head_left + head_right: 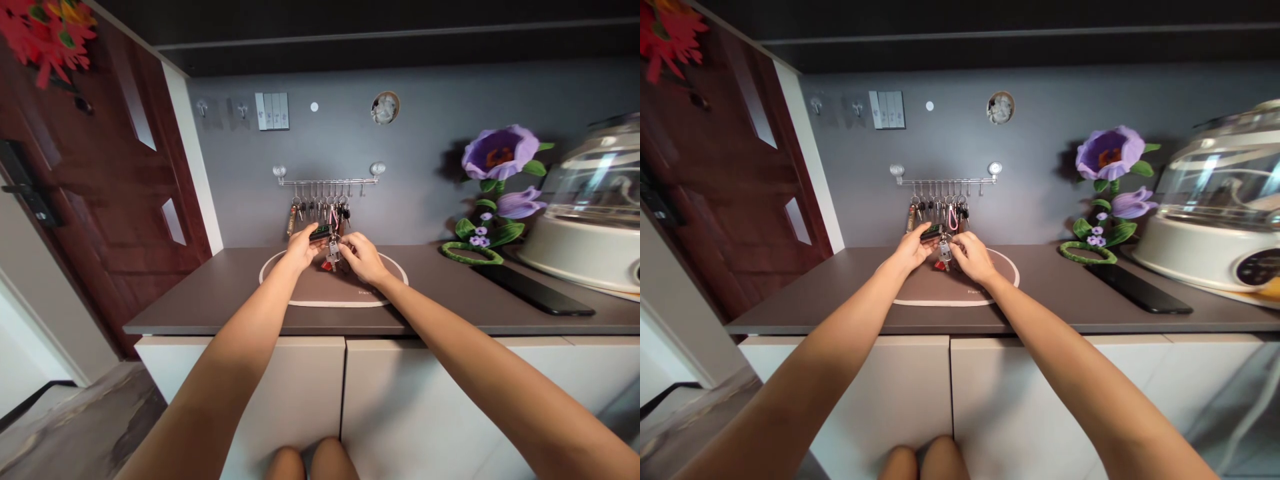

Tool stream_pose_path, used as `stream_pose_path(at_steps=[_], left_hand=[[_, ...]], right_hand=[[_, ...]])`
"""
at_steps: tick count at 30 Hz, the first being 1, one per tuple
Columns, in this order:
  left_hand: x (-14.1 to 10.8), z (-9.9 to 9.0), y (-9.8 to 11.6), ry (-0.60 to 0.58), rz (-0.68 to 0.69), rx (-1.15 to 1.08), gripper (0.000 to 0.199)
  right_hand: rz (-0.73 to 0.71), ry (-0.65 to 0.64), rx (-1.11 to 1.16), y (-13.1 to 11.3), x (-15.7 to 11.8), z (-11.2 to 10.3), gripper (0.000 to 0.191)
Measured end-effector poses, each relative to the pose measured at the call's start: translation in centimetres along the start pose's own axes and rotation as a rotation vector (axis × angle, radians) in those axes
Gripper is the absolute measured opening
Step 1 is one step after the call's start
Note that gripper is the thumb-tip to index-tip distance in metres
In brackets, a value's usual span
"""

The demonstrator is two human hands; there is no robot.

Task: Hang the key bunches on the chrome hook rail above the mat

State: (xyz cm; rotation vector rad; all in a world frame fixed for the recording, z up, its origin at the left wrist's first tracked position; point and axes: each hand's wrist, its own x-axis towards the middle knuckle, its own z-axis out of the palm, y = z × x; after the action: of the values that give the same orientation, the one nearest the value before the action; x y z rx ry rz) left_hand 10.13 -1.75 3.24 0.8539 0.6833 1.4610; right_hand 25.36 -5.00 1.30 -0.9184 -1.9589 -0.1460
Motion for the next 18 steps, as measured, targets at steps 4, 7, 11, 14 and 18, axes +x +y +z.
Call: stream_pose_path(at_steps=[4, 7, 11, 14, 18], left_hand=[[-0.22, 0.14, 0.19, -0.004, -0.045, -0.027, 0.013], [-0.32, 0.17, 0.40, 0.031, -0.084, -0.044, 0.012], [-0.32, 0.07, 0.41, 0.028, -0.126, -0.049, 0.012], [-0.22, -0.07, 0.18, -0.027, -0.150, -0.042, 0.013], [-0.11, -0.23, -0.18, -0.090, -0.154, 0.000, 0.014]], right_hand=[[0.004, 0.032, 0.025, -0.11, 0.17, -0.28, 0.020], [-0.003, 0.068, 0.031, 0.02, 0.36, -0.43, 0.020], [0.017, 0.133, 0.016, 0.28, 0.61, -0.47, 0.020], [0.044, 0.169, 0.001, 0.48, 0.74, -0.49, 0.020], [0.089, 0.193, -0.008, 0.86, 0.85, -0.57, 0.023]])
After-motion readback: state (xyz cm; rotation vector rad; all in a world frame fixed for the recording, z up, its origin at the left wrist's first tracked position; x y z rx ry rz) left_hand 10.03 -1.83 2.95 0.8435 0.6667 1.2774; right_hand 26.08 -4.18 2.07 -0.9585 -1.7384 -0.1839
